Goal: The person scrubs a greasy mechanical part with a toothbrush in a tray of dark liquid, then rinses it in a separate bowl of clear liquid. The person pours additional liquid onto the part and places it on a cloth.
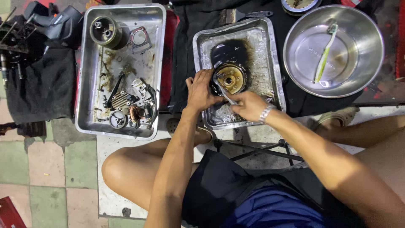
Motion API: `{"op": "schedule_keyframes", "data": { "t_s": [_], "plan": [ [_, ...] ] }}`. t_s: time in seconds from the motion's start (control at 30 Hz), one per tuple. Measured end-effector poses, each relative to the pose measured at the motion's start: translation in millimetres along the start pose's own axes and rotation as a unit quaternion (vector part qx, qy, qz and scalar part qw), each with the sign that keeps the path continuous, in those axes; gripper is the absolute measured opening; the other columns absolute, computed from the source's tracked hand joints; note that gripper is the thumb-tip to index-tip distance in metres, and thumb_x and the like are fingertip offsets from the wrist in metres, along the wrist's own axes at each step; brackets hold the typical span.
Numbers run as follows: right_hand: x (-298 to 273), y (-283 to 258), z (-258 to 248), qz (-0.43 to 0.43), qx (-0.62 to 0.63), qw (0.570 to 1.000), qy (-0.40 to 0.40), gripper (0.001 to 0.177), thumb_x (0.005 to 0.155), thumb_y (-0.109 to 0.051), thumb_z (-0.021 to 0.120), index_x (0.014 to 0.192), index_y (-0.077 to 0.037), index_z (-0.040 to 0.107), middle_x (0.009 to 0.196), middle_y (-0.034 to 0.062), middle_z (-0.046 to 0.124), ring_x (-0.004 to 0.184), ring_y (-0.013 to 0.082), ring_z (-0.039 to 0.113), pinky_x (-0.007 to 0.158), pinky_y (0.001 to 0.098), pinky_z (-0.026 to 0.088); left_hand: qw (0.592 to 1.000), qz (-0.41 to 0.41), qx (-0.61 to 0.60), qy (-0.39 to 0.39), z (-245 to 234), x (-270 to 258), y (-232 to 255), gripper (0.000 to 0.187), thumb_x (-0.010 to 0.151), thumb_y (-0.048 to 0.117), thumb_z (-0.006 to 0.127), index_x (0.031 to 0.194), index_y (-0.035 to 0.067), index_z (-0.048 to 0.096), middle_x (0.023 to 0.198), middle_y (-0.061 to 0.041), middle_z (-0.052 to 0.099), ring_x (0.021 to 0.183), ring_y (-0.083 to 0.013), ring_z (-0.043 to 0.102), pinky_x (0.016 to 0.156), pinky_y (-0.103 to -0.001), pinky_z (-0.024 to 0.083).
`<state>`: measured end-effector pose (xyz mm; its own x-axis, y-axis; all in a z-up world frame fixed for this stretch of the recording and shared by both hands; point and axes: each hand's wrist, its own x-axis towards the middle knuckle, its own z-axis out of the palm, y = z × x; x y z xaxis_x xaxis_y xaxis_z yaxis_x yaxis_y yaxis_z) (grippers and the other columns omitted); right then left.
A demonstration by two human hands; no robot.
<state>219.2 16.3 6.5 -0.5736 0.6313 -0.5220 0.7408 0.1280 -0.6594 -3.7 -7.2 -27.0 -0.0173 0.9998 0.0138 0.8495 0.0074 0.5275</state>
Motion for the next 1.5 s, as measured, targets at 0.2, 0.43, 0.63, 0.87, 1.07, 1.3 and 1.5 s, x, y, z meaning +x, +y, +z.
{"op": "schedule_keyframes", "data": {
  "t_s": [0.2, 0.43, 0.63, 0.87, 1.07, 1.3, 1.5],
  "plan": [
    [4, 16, 11, -0.192, 0.041, 0.98, 0.026, 0.048, 0.091, -0.033, 0.075, 0.133, -0.011, 0.069, 0.096, -0.0055, 0.076, 0.06, -0.0013, 0.067, 0.057, 0.025, 0.053, 1.0, 0.022, 0.003, 0.012, 1, -2, -2, 0.114, 0.046, 0.035, 0.097, 0.146, 0.007, 0.049, 0.145, -0.012, 0.056, 0.142, -0.0286, 0.043, 0.107, -0.052, 0.03],
    [-2, -4, -5, -0.074, 0.019, 0.996, 0.047, 0.05, 0.088, -0.029, 0.072, 0.134, -0.011, 0.068, 0.085, 0.0113, 0.077, 0.062, 0.0146, 0.069, 0.066, 0.0366, 0.057, 1.0, 0.012, 0.0, 0.009, 0, 4, 2, 0.111, 0.046, 0.036, 0.097, 0.143, 0.007, 0.051, 0.142, -0.012, 0.058, 0.139, -0.0292, 0.045, 0.102, -0.052, 0.031],
    [-7, -9, 1, 0.031, 0.02, 0.999, -0.009, 0.054, 0.092, -0.028, 0.068, 0.143, -0.016, 0.061, 0.064, 0.0177, 0.07, 0.051, 0.0214, 0.053, 0.062, 0.042, 0.05, 1.0, 0.018, -0.001, 0.019, 2, 1, 0, 0.113, 0.045, 0.037, 0.096, 0.143, 0.005, 0.051, 0.142, -0.013, 0.057, 0.138, -0.0294, 0.045, 0.103, -0.05, 0.032],
    [-1, -21, 4, -0.048, -0.008, 0.999, 0.006, 0.05, 0.086, -0.025, 0.073, 0.133, -0.007, 0.067, 0.071, 0.0093, 0.073, 0.054, 0.0135, 0.065, 0.063, 0.0336, 0.055, 1.0, 0.019, 0.005, 0.019, 0, -2, -1, 0.114, 0.048, 0.04, 0.096, 0.144, 0.003, 0.049, 0.147, -0.014, 0.054, 0.142, -0.0291, 0.042, 0.104, -0.05, 0.032],
    [-3, -26, -4, 0.015, -0.05, 0.999, -0.002, 0.052, 0.088, -0.024, 0.069, 0.139, -0.014, 0.065, 0.069, 0.015, 0.073, 0.057, 0.0214, 0.063, 0.064, 0.0391, 0.056, 1.0, -0.002, 0.024, 0.002, 2, 2, 3, 0.113, 0.049, 0.039, 0.096, 0.145, 0.004, 0.048, 0.149, -0.012, 0.052, 0.143, -0.0283, 0.039, 0.107, -0.052, 0.029],
    [-4, -27, -7, -0.087, -0.052, 0.991, 0.089, 0.054, 0.081, -0.021, 0.076, 0.132, -0.006, 0.067, 0.079, 0.0133, 0.073, 0.064, 0.02, 0.068, 0.067, 0.0381, 0.056, 1.0, -0.016, 0.011, -0.01, 4, 1, 5, 0.115, 0.046, 0.038, 0.096, 0.145, 0.005, 0.048, 0.148, -0.012, 0.052, 0.143, -0.0286, 0.039, 0.108, -0.053, 0.03],
    [-10, -30, -17, -0.011, -0.134, 0.99, -0.037, 0.043, 0.086, -0.026, 0.071, 0.128, -0.016, 0.074, 0.079, 0.0153, 0.075, 0.072, 0.0265, 0.074, 0.078, 0.0416, 0.059, 0.999, 0.005, 0.033, 0.004, -1, 0, 5, 0.115, 0.047, 0.042, 0.096, 0.146, 0.005, 0.05, 0.148, -0.012, 0.053, 0.143, -0.0285, 0.04, 0.107, -0.053, 0.031]
  ]
}}
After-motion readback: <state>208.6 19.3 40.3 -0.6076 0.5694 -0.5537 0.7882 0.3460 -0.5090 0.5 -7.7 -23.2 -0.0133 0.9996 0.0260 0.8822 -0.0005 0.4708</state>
